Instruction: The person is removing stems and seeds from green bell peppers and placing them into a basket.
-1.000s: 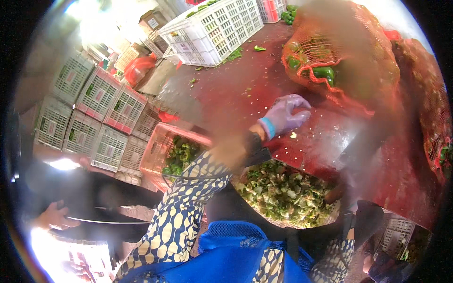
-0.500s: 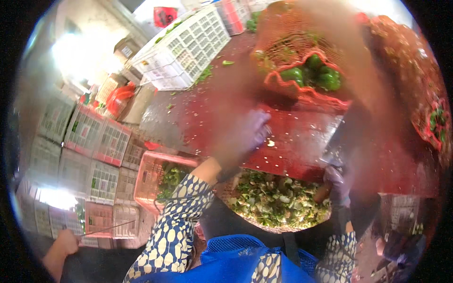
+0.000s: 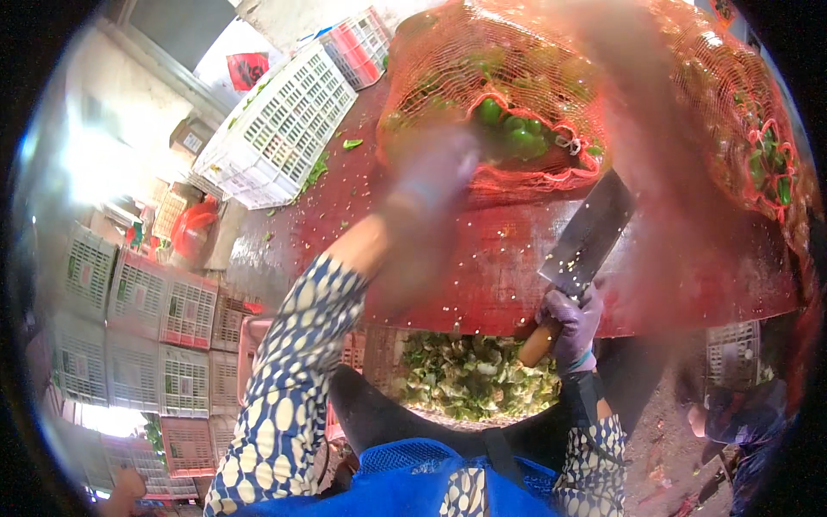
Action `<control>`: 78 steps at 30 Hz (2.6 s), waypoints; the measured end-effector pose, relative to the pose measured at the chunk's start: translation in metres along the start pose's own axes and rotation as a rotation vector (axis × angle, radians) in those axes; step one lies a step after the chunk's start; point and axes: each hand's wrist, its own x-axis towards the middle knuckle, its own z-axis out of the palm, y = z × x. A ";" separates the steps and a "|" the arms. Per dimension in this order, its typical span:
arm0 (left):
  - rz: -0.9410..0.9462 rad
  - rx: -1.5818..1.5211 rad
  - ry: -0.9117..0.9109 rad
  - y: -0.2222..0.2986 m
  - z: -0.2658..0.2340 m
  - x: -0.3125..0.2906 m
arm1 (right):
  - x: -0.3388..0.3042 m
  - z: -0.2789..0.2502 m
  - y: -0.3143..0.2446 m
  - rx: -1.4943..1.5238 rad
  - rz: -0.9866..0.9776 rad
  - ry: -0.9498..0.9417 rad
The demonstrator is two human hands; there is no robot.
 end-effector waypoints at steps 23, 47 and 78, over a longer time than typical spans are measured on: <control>-0.519 -0.867 0.140 -0.024 -0.013 -0.127 | 0.001 -0.003 0.007 -0.239 -0.029 -0.024; -0.693 -1.118 0.486 -0.081 -0.022 -0.271 | -0.057 0.177 0.013 -1.321 -0.503 -0.910; -0.611 -0.633 0.575 -0.048 -0.027 -0.287 | 0.025 0.219 0.049 -1.301 0.234 -1.093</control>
